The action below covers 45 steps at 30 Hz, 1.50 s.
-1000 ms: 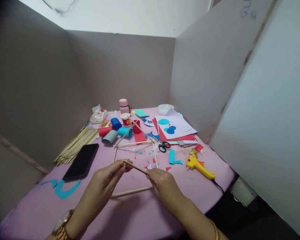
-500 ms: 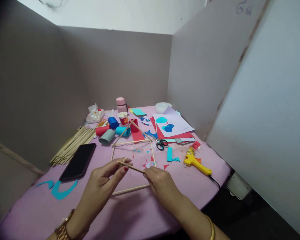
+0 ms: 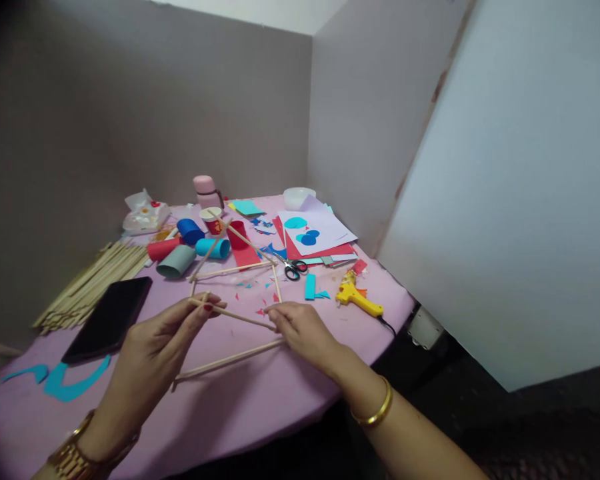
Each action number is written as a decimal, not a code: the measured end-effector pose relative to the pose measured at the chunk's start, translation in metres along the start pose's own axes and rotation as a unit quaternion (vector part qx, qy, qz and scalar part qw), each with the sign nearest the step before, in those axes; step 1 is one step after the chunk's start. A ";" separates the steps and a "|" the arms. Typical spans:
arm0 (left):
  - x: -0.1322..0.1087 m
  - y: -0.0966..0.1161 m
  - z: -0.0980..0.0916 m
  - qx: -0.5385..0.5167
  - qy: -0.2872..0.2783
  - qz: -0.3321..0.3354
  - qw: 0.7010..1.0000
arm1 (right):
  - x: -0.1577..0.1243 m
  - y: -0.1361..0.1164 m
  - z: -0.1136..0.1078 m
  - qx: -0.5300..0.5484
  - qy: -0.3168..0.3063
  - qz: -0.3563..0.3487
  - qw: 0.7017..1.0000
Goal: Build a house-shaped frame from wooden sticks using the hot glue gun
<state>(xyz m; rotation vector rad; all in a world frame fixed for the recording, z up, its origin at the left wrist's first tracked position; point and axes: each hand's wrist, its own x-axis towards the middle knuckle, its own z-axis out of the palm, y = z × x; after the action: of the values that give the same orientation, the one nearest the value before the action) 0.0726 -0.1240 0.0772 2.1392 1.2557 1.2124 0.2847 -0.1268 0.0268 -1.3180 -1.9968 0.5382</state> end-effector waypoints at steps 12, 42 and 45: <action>-0.001 0.003 -0.002 0.011 -0.017 -0.008 1.000 | -0.014 0.034 0.004 -0.025 -0.045 0.071 0.996; 0.010 -0.011 -0.011 0.072 -0.035 0.037 0.996 | -0.068 0.060 0.004 -0.004 0.189 0.142 0.972; 0.008 -0.008 -0.010 0.059 -0.049 0.011 0.997 | -0.071 0.075 -0.023 -0.073 0.219 0.155 0.961</action>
<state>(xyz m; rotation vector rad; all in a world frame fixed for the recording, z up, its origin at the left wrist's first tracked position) 0.0625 -0.1140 0.0815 2.2725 1.2941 1.0521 0.3675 -0.1621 -0.0288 -1.6888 -1.4978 0.2111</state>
